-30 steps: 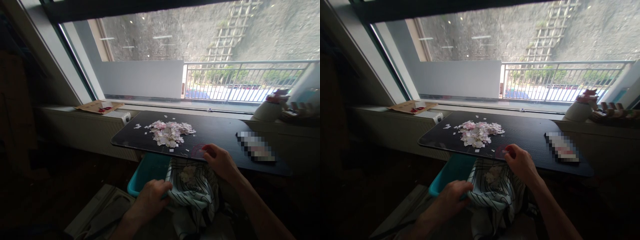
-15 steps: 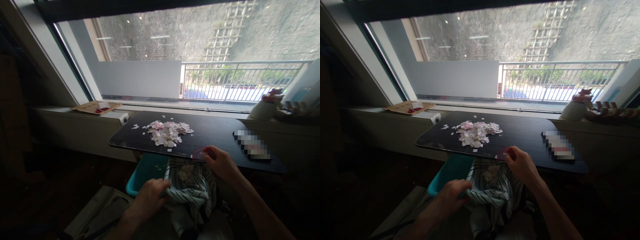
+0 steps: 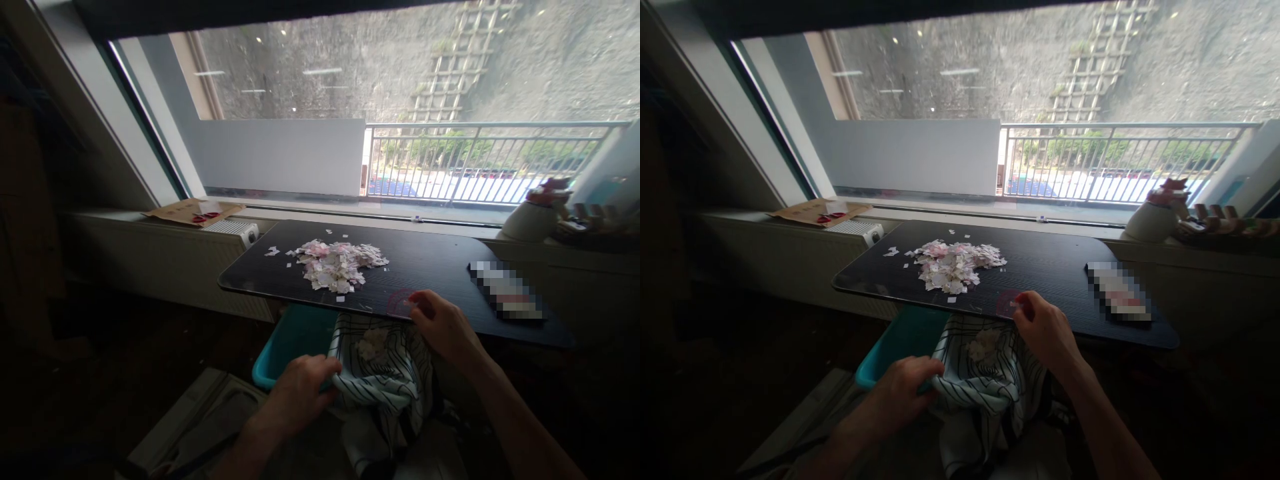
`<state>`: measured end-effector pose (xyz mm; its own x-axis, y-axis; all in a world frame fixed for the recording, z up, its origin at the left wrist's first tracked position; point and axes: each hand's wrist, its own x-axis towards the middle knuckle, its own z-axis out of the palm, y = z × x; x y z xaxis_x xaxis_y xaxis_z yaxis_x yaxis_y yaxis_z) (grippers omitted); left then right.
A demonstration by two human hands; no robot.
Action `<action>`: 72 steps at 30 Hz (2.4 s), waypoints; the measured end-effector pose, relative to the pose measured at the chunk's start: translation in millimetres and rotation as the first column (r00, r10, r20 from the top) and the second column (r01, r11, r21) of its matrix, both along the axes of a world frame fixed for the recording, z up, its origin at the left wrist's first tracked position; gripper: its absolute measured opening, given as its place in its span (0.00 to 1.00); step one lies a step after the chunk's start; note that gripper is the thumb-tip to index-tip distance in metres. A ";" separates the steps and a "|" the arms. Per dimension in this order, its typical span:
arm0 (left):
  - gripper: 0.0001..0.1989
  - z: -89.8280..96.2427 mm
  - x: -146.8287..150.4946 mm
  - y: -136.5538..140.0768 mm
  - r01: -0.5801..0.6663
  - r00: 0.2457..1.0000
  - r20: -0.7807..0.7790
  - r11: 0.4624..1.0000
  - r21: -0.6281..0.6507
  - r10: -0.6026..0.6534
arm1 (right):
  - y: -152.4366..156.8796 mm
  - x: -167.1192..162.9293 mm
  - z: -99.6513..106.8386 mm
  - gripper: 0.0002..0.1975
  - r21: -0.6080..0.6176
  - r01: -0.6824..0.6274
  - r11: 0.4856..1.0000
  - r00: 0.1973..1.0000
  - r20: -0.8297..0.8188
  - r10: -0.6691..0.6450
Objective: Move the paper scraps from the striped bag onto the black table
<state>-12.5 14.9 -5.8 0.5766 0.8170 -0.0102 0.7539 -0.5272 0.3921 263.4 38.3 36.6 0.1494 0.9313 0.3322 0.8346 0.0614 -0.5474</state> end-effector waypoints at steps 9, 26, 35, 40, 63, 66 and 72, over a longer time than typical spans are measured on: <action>0.10 6.1 -18.4 -5.6 -0.040 0.997 0.064 0.999 -0.035 0.042 | 27.5 -61.3 5.6 0.12 0.061 -0.227 0.972 0.974 -0.001 0.227; 0.09 -3.5 -22.4 -3.6 -0.044 0.988 0.144 0.998 -0.049 0.050 | 31.6 -44.8 10.6 0.12 0.009 -0.169 0.985 0.985 0.016 0.169; 0.09 -2.2 -16.7 -4.2 -0.023 0.998 0.061 1.000 -0.014 0.024 | 51.5 -43.9 -4.9 0.12 0.009 -0.157 0.987 0.987 -0.017 0.158; 0.09 3.4 -1.3 -7.1 0.052 0.995 -0.086 0.998 0.023 -0.050 | 52.8 -44.4 -2.0 0.12 0.034 -0.144 0.989 0.989 -0.036 0.145; 0.09 0.7 20.4 -7.2 0.141 0.980 -0.148 0.989 0.052 -0.132 | 58.8 -59.8 -4.1 0.12 0.013 -0.251 0.968 0.968 -0.015 0.251; 0.09 -0.2 19.2 -7.2 0.144 0.979 -0.156 0.988 0.052 -0.134 | 70.1 -62.7 -4.6 0.12 0.028 -0.242 0.970 0.970 -0.010 0.242; 0.09 2.0 19.2 -7.7 0.135 0.981 -0.147 0.990 0.042 -0.127 | 59.4 -38.4 -3.7 0.11 0.036 -0.163 0.986 0.986 -0.020 0.163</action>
